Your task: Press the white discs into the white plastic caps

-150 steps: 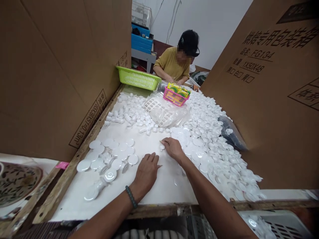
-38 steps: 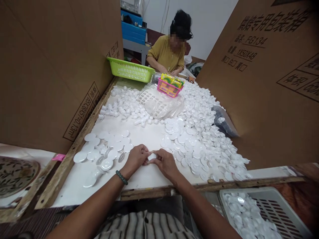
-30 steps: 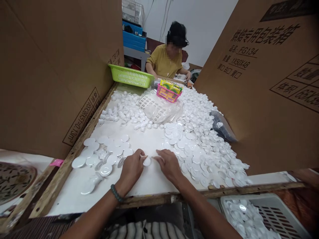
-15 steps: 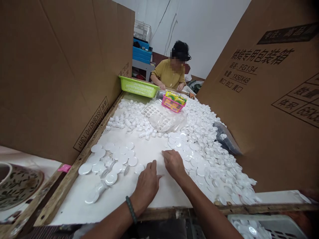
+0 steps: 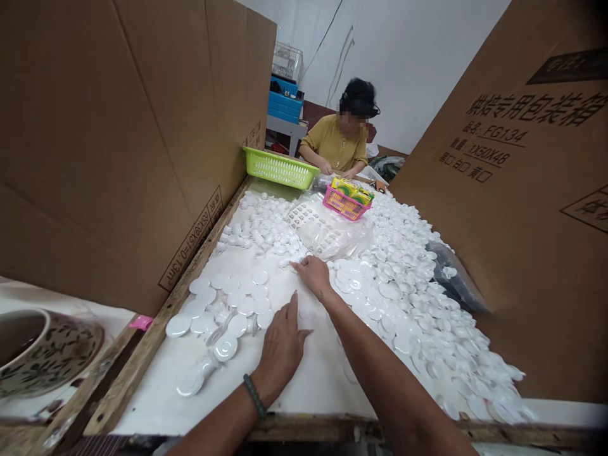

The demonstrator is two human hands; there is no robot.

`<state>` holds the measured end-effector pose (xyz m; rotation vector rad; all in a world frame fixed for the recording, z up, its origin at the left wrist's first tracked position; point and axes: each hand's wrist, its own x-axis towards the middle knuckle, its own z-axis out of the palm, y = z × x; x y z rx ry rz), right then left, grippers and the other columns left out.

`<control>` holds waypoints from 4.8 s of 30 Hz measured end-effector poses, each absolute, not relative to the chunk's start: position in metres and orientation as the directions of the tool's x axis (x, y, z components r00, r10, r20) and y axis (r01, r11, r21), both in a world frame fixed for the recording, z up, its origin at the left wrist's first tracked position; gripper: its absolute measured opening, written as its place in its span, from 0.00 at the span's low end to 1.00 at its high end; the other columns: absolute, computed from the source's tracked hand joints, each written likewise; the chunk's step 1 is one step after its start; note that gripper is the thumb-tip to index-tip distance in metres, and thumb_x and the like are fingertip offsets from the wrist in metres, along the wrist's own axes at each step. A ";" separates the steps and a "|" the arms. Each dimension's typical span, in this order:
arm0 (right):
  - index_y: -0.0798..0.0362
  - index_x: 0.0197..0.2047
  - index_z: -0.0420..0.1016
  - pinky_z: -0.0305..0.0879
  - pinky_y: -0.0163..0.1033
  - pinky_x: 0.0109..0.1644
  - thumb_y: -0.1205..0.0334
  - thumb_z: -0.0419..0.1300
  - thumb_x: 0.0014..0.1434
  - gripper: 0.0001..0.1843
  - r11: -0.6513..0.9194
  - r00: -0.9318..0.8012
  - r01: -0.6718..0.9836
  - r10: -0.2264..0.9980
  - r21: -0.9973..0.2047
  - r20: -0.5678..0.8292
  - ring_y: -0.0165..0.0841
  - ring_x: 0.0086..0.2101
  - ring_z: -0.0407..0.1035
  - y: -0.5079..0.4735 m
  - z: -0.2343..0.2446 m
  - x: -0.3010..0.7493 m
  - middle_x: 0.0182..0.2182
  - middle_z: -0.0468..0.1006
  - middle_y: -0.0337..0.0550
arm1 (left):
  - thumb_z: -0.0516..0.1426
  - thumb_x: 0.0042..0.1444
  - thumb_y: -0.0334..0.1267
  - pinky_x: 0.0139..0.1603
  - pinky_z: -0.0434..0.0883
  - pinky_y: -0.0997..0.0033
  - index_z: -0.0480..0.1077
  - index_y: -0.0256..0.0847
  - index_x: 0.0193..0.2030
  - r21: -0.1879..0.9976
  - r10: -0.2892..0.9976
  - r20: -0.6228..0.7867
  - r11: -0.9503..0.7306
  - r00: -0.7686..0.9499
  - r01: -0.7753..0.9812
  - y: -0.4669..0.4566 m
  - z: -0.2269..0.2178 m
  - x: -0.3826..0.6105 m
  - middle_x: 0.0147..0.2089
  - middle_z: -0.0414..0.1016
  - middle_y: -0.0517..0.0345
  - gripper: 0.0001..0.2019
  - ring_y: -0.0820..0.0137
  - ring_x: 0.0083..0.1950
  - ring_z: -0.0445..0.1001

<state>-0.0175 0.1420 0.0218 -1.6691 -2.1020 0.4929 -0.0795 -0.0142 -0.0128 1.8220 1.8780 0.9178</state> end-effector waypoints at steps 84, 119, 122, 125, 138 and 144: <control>0.54 0.46 0.70 0.57 0.35 0.37 0.57 0.55 0.60 0.13 0.556 -0.544 0.748 0.826 -0.362 0.145 0.32 0.34 0.63 0.012 0.006 0.079 0.31 0.70 0.43 | 0.57 0.50 0.44 0.17 0.64 0.77 0.63 0.39 0.32 0.918 0.931 -0.356 0.364 -0.079 0.158 0.008 0.000 -0.080 0.14 0.66 0.66 0.11 0.74 0.15 0.66; 0.53 0.52 0.67 0.59 0.47 0.49 0.59 0.53 0.61 0.17 0.460 -0.399 0.872 0.866 -0.165 0.303 0.43 0.50 0.61 0.028 0.004 0.090 0.50 0.68 0.55 | 0.55 0.54 0.42 0.50 0.63 0.53 0.66 0.43 0.49 0.428 0.921 0.382 -0.245 0.072 0.870 -0.034 0.011 -0.086 0.51 0.68 0.47 0.16 0.55 0.53 0.64; 0.54 0.51 0.68 0.60 0.48 0.48 0.61 0.56 0.58 0.17 0.485 -0.452 0.870 0.856 -0.087 0.251 0.44 0.50 0.61 0.040 -0.002 0.094 0.51 0.67 0.57 | 0.59 0.49 0.41 0.56 0.56 0.43 0.68 0.46 0.46 0.356 0.918 0.369 -0.283 0.145 0.891 -0.034 0.004 -0.084 0.56 0.65 0.50 0.15 0.50 0.60 0.57; 0.51 0.45 0.72 0.61 0.46 0.48 0.61 0.56 0.58 0.12 0.536 -0.505 0.836 0.835 -0.115 0.220 0.41 0.47 0.64 0.046 0.000 0.082 0.49 0.69 0.52 | 0.56 0.52 0.34 0.59 0.51 0.41 0.71 0.44 0.40 0.337 0.929 0.365 -0.194 0.062 0.921 -0.034 -0.003 -0.087 0.55 0.67 0.51 0.08 0.51 0.62 0.56; 0.52 0.43 0.74 0.60 0.41 0.44 0.68 0.56 0.57 0.11 0.715 -0.702 0.697 0.694 -0.046 0.157 0.39 0.45 0.62 0.144 0.021 -0.046 0.45 0.71 0.49 | 0.51 0.58 0.43 0.60 0.54 0.46 0.65 0.45 0.54 0.226 0.926 0.376 -0.091 -0.001 0.970 -0.032 -0.027 -0.097 0.58 0.66 0.51 0.18 0.55 0.62 0.58; 0.52 0.46 0.73 0.60 0.38 0.45 0.67 0.58 0.56 0.13 0.649 -0.629 0.735 0.761 -0.199 0.158 0.36 0.43 0.62 0.144 0.015 0.001 0.42 0.73 0.45 | 0.48 0.60 0.42 0.63 0.50 0.47 0.65 0.45 0.55 0.273 0.939 0.344 -0.089 -0.011 0.958 -0.033 -0.023 -0.098 0.59 0.65 0.52 0.17 0.56 0.63 0.56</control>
